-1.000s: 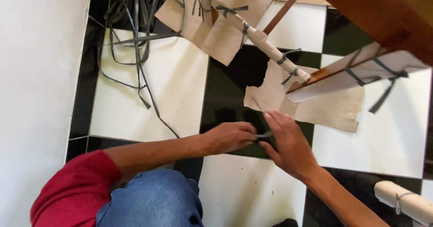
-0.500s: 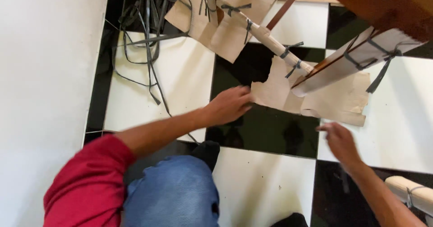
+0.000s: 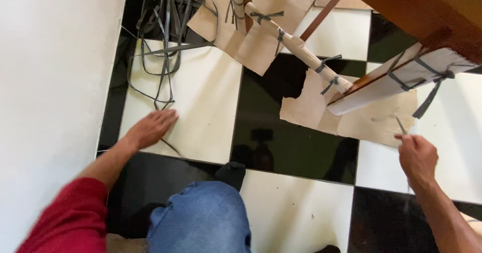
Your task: Wrapping furniture legs with protective cardboard and securing them with plastic ties
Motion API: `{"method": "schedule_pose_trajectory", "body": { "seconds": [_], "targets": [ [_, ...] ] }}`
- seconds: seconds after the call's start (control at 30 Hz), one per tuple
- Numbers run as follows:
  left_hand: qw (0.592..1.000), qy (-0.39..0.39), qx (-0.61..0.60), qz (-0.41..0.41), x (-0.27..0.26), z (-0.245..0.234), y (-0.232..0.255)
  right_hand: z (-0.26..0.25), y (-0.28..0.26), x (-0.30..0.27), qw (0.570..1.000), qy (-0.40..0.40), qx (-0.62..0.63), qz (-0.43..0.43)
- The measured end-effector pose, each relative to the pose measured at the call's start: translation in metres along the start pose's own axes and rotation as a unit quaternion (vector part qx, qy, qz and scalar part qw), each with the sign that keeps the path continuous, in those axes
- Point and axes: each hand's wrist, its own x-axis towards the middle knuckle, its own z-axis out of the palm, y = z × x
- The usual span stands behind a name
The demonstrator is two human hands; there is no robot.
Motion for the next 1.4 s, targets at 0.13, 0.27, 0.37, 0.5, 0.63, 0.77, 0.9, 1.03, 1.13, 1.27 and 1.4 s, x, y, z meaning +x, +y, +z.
{"method": "schedule_pose_trajectory", "body": {
  "seconds": [0.13, 0.27, 0.37, 0.5, 0.63, 0.77, 0.9, 1.03, 1.13, 1.27, 1.4],
  "targets": [
    [0.995, -0.034, -0.087, -0.037, 0.092, -0.047, -0.011, 0.008, -0.034, -0.003, 1.0, 0.008, 0.0, -0.018],
    [0.961, 0.136, -0.169, -0.173, 0.184, -0.069, -0.027, 0.034, -0.011, -0.001, 0.984, -0.045, -0.089, -0.148],
    [0.908, 0.215, -0.252, -0.258, 0.227, -0.076, -0.051, 0.057, 0.015, -0.02, 0.979, -0.112, -0.11, -0.133],
    [0.857, 0.246, -0.284, -0.352, 0.258, -0.027, -0.122, 0.075, 0.016, -0.052, 0.971, -0.208, -0.117, -0.016],
    [0.805, 0.319, -0.263, -0.427, 0.263, 0.029, -0.187, 0.086, 0.021, -0.053, 0.967, -0.201, -0.154, 0.018],
    [0.78, 0.273, -0.276, -0.491, 0.28, 0.062, -0.239, 0.099, 0.05, -0.031, 0.983, -0.132, -0.129, -0.001],
    [0.749, 0.222, -0.358, -0.512, 0.305, 0.093, -0.278, 0.121, 0.088, 0.0, 0.982, -0.044, -0.178, -0.051],
    [0.713, 0.196, -0.418, -0.528, 0.327, 0.096, -0.302, 0.135, 0.096, 0.006, 0.997, -0.028, -0.055, -0.055],
    [0.676, 0.168, -0.47, -0.542, 0.343, 0.113, -0.318, 0.138, 0.124, 0.011, 0.996, -0.029, -0.078, -0.032],
    [0.7, 0.17, -0.454, -0.524, 0.349, 0.119, -0.324, 0.137, 0.175, 0.02, 0.998, -0.06, -0.028, -0.01],
    [0.651, 0.473, -0.295, -0.514, 0.331, 0.076, -0.291, 0.123, 0.147, 0.004, 0.994, -0.048, -0.095, -0.006]
  ]
}}
